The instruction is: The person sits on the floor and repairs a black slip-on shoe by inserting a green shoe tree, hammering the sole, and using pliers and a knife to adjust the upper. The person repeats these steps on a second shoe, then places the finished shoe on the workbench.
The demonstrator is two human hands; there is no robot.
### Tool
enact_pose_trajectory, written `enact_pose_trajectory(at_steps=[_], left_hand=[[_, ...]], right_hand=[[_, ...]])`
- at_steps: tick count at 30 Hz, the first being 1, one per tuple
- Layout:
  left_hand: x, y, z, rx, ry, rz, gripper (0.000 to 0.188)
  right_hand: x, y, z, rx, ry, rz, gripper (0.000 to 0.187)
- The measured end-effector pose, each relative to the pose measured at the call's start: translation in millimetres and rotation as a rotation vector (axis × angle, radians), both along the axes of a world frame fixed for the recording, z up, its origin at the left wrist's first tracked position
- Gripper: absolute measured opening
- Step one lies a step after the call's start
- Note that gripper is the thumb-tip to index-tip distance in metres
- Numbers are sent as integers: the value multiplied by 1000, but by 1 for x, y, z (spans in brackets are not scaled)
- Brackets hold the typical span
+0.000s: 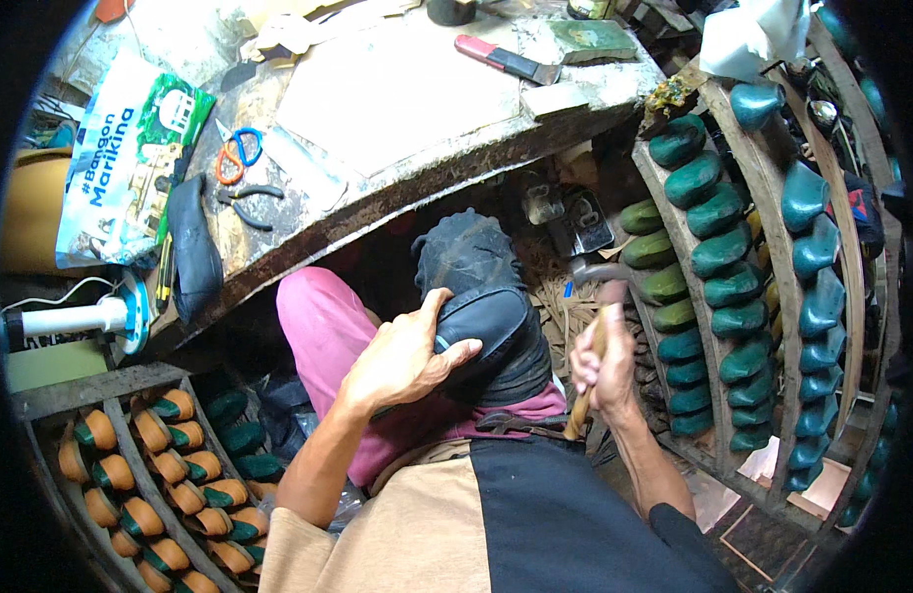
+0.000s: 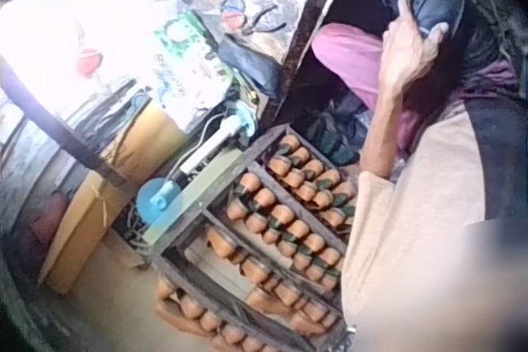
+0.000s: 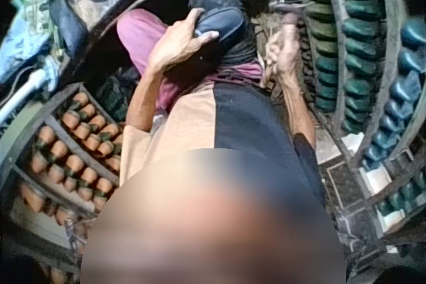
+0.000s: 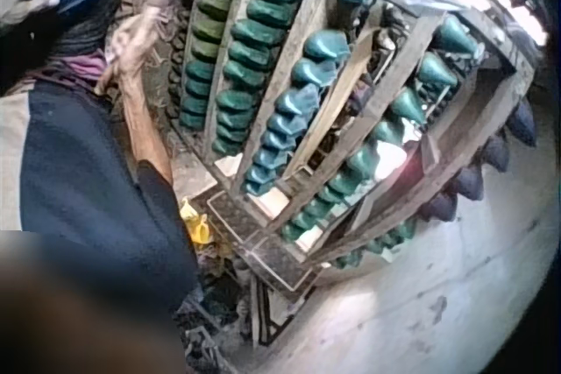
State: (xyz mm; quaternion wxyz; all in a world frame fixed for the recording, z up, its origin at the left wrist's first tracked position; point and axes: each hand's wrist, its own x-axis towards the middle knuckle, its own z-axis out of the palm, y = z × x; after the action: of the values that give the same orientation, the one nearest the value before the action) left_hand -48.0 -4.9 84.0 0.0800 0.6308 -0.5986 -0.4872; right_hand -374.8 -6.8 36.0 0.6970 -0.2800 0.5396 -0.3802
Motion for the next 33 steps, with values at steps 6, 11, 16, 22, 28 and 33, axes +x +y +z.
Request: enact_pose_trajectory(at_steps=[6, 11, 16, 22, 28, 33], left_hand=[[5, 3, -5, -32, 79, 77, 89], [-21, 32, -8, -262, -75, 109, 88], [-35, 53, -1, -301, -110, 66, 92], [-37, 44, 1, -178, -118, 26, 94], [-20, 18, -2, -78, 97, 110, 87], [-14, 16, 2, -77, 299, 322, 85]], right_hand=[[-17, 6, -26, 173, 294, 264, 59], [-37, 9, -89, 324, 142, 151, 32], [-76, 34, -151, 635, 172, 108, 32], [-106, 61, -199, 631, 491, 93, 33], [-85, 28, -213, 259, 631, 146, 33], [-70, -18, -182, -407, 1050, 276, 38]])
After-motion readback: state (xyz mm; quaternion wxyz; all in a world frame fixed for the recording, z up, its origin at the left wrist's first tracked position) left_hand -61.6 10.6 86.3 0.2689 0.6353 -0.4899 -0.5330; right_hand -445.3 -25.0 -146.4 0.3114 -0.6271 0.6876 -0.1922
